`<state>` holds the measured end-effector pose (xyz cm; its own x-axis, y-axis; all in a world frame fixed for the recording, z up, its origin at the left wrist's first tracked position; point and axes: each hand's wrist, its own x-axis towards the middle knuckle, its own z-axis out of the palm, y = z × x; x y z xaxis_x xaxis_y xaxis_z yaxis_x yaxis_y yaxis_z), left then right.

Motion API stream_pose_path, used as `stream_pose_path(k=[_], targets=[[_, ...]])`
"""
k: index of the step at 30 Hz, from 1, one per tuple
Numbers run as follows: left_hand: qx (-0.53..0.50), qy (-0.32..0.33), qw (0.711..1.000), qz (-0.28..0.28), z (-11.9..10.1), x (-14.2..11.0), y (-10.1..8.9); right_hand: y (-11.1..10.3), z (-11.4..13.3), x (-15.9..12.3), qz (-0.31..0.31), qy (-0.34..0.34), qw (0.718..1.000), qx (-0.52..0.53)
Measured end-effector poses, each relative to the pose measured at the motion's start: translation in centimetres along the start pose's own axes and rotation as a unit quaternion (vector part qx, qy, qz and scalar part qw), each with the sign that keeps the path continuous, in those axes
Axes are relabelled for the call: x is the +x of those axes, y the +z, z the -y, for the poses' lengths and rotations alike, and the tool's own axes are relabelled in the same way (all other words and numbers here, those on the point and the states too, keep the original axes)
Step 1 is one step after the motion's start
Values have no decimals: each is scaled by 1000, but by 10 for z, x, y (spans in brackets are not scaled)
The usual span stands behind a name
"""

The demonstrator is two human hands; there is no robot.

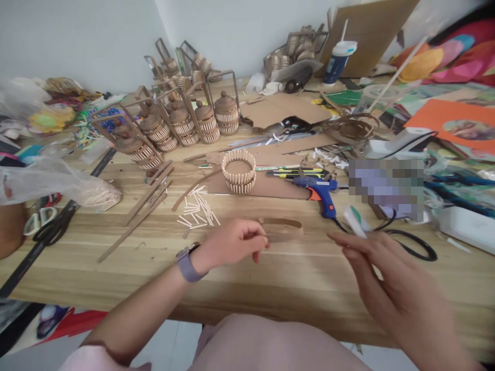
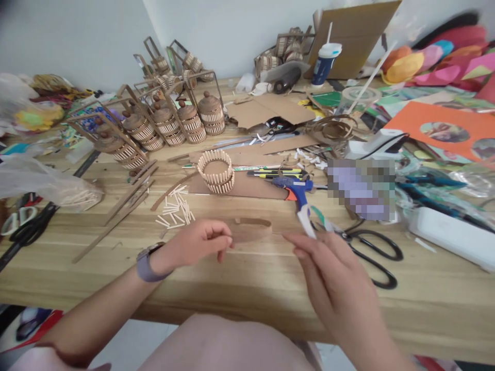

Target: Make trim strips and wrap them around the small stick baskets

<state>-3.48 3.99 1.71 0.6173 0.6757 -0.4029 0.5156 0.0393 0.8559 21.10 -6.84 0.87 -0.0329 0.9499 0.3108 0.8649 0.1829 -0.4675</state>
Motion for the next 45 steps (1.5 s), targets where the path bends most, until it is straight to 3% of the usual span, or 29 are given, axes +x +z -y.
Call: stream_pose_path(k=[2,6,9,13,17,21,23,27,32,35,39,42,45], targets=[[72,58,995,32,-9,-4,8,4,4,14,-1,-46,999,-25],[172,138,975,11,-17,-13,11,14,14,29,113,-102,988,19],[207,116,971,-17,-11,-20,2,11,7,29,163,-78,983,30],[285,80,954,-40,12,-20,-5,2,-20,23,166,-65,984,-8],[423,34,904,-46,31,-10,7,12,-36,10,150,-81,982,-84],[506,0,854,-119,26,-6,24,30,-37,-4,159,-78,967,-182],[518,1,843,-144,21,-7,31,33,-39,-7,148,-83,963,-211],[517,28,851,-80,24,-9,40,26,-37,-2,72,-103,975,-184],[492,40,867,-59,34,-9,44,20,-12,10,38,-67,997,-13],[425,57,898,-103,32,-12,43,27,4,13,58,-52,995,63],[246,119,940,-205,22,-12,43,37,14,15,71,-85,989,96],[149,147,949,-234,13,-8,45,40,17,16,65,-114,988,85],[125,176,948,-234,8,-5,49,38,18,17,51,-139,987,67]])
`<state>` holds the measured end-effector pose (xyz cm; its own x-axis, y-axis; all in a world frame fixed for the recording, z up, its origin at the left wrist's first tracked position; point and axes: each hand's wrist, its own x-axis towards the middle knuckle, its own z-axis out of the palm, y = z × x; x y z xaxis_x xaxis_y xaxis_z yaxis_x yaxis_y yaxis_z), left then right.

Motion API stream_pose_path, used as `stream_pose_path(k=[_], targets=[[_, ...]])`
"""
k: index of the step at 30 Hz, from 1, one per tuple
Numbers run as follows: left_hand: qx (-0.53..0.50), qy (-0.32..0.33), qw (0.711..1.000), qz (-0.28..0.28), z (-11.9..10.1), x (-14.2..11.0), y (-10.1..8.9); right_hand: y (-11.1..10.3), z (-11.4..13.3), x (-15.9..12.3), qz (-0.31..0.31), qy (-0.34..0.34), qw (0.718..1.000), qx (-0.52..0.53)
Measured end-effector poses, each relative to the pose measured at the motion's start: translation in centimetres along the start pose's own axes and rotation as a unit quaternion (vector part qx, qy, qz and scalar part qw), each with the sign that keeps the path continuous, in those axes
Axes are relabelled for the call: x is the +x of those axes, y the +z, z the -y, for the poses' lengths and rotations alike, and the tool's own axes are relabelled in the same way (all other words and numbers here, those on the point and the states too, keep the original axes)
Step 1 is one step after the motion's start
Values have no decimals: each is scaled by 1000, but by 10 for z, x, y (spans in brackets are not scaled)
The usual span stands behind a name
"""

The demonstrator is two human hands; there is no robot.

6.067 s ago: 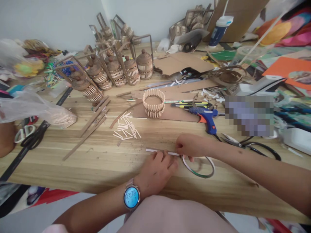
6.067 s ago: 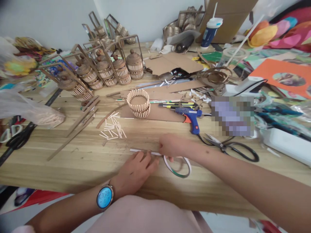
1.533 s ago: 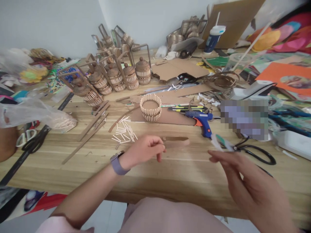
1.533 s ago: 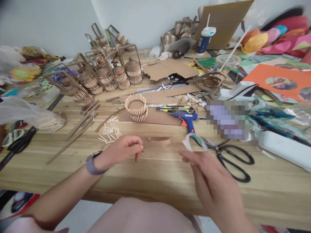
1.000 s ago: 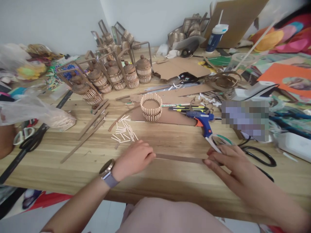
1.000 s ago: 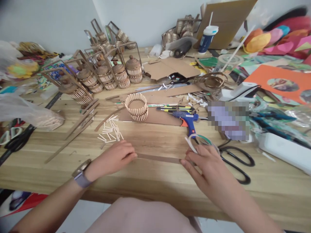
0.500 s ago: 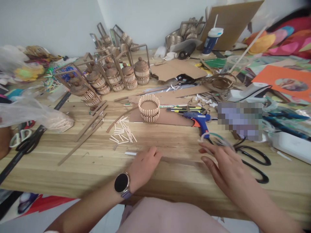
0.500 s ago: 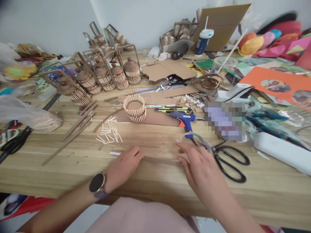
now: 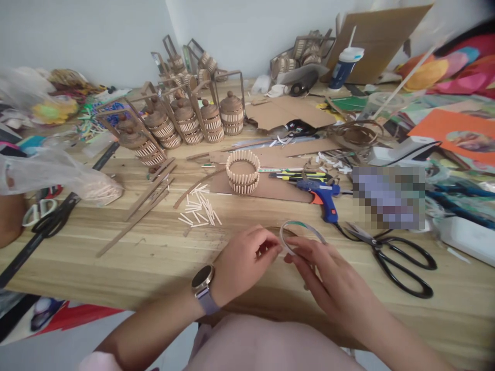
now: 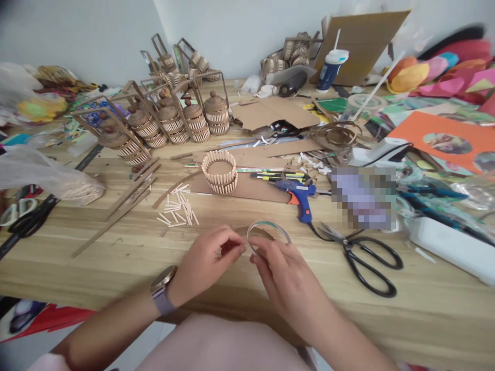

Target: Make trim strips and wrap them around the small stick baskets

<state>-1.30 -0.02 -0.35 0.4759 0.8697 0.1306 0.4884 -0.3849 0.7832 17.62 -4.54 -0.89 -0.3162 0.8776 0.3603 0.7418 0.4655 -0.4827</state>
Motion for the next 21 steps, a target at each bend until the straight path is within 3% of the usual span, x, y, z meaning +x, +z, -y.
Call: stream_pose_path(k=[3,8,11,14,17,21], targets=[[16,59,998,-13,-2,-5,4,-5,-1,-1,-10,2,1000,-14],[49,157,986,-39,0,-20,6,-21,0,-1,48,7,999,17],[20,136,989,-60,1,-20,2,-38,0,-1,51,35,998,17],[8,69,993,-100,6,-10,-1,-54,-4,-1,54,103,993,18],[105,57,991,-62,15,3,5,-57,-10,1,136,216,962,98],[307,61,949,45,28,9,24,-41,-21,3,308,316,876,195]])
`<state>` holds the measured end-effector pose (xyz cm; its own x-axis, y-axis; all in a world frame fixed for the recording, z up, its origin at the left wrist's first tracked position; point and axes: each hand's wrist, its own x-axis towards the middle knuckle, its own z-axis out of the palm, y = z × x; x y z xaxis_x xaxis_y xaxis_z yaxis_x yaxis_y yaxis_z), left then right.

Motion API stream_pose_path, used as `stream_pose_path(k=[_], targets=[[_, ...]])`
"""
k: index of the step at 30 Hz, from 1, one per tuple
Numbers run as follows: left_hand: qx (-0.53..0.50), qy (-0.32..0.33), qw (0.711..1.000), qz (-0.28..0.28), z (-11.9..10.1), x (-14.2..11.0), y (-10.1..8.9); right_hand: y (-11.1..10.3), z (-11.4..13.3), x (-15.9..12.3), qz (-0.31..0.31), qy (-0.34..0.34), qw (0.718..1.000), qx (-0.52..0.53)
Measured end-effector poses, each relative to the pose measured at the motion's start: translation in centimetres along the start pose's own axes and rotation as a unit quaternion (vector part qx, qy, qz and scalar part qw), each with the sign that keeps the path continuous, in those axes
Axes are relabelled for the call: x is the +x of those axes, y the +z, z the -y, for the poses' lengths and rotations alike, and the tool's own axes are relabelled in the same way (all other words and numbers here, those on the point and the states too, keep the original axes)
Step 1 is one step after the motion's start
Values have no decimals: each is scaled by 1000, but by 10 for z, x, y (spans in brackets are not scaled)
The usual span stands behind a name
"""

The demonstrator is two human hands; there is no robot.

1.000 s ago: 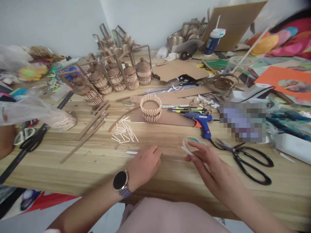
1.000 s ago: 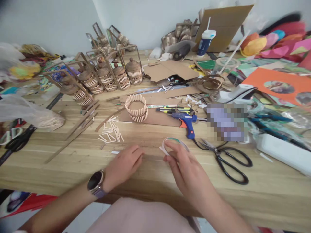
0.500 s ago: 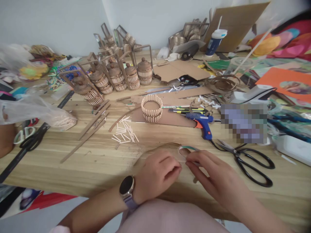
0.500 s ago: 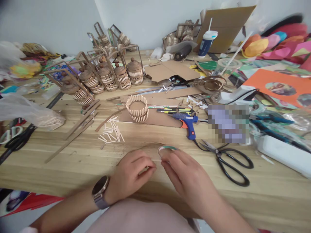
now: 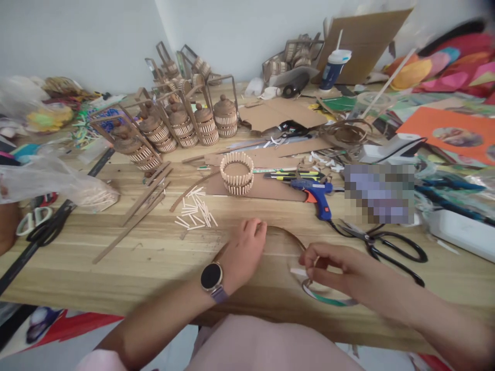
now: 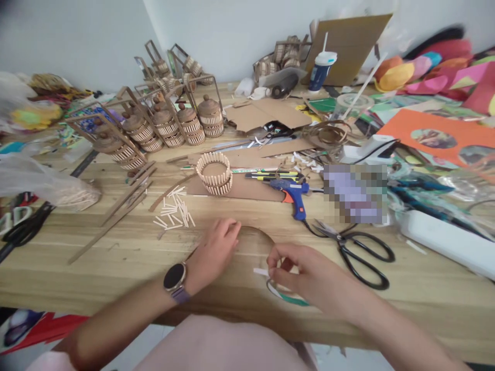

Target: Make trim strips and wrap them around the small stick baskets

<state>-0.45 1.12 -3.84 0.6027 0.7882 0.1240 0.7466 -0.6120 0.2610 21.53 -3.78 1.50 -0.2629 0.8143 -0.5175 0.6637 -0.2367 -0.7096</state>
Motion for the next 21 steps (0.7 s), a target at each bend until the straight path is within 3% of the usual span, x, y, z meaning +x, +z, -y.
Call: stream_pose_path(k=[3,10,15,18,21], targets=[[62,18,996,53,-4,-6,9,1,-14,10,48,28,998,-3],[109,54,989,81,-9,-28,11,-30,-35,6,20,37,991,-124],[112,95,987,58,-13,-39,18,-39,-16,3,60,32,994,-85],[95,107,988,55,-14,-43,22,-27,6,14,94,17,995,-23],[84,119,988,53,-12,-46,26,-10,19,36,77,46,996,-23]])
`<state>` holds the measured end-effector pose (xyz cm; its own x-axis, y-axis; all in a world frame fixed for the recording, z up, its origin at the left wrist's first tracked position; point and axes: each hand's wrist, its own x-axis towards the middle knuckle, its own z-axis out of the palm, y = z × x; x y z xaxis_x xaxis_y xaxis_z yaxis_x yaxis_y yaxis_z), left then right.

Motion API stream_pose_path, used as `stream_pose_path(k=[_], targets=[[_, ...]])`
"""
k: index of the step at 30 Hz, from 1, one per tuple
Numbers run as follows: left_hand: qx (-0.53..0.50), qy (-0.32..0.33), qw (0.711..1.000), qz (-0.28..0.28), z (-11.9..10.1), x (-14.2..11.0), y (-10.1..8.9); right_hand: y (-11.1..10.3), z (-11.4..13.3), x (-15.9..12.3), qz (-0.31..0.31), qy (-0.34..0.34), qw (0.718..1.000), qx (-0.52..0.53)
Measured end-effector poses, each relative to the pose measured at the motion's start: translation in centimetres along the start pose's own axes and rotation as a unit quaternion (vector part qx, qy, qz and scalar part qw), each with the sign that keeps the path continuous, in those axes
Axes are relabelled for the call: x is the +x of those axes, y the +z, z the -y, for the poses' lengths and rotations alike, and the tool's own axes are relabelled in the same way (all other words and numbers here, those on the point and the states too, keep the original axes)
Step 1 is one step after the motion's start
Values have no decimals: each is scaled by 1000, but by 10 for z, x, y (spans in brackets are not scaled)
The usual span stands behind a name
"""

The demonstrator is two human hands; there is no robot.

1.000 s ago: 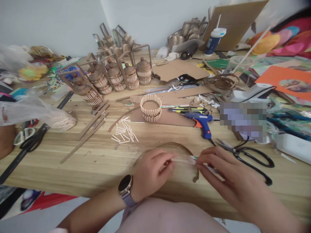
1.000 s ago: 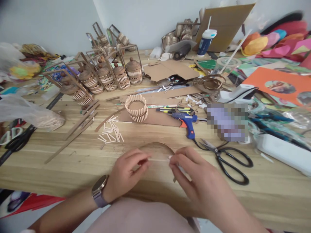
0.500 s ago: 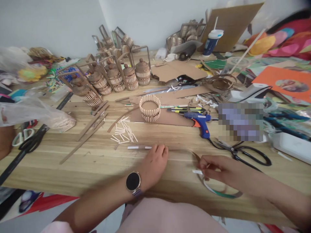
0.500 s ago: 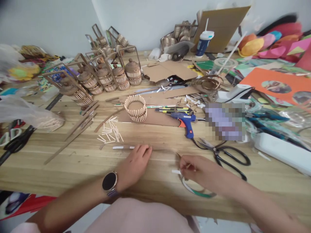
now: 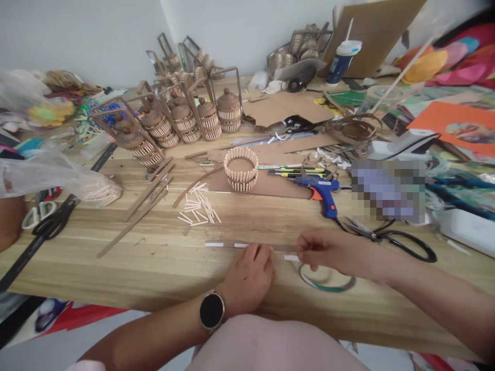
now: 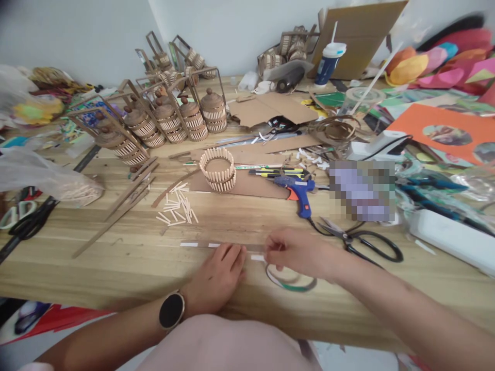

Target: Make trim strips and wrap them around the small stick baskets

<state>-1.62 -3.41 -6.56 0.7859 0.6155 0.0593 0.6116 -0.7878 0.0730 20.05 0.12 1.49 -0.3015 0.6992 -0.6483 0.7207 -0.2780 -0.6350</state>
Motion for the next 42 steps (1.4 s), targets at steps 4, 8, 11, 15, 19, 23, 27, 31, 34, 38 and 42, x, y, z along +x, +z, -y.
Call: stream_pose_path(k=[4,8,11,15,19,23,27,31,34,38,42], targets=[[23,33,999,-14,4,-7,4,11,0,28,-18,27,999,-19],[71,83,994,-22,7,-13,3,14,-4,37,-30,25,998,-58],[90,92,991,-26,7,-13,0,15,-3,36,-50,6,995,-89],[91,89,992,-26,6,-11,-4,18,-4,39,-76,-25,988,-130],[91,84,992,-15,5,-9,-5,20,-8,43,-97,-36,981,-162],[82,83,993,-3,4,-7,-7,21,-7,44,-98,-40,978,-181],[78,80,994,13,4,-5,-9,21,-6,44,-96,-39,974,-200],[73,76,994,10,4,-3,-9,20,-3,45,-87,-32,971,-221],[70,75,995,13,4,-2,-11,20,1,46,-80,-23,968,-237],[62,72,995,29,4,-2,-13,18,9,44,-67,-6,966,-250],[55,70,996,31,4,-1,-12,16,18,41,-56,11,963,-262]])
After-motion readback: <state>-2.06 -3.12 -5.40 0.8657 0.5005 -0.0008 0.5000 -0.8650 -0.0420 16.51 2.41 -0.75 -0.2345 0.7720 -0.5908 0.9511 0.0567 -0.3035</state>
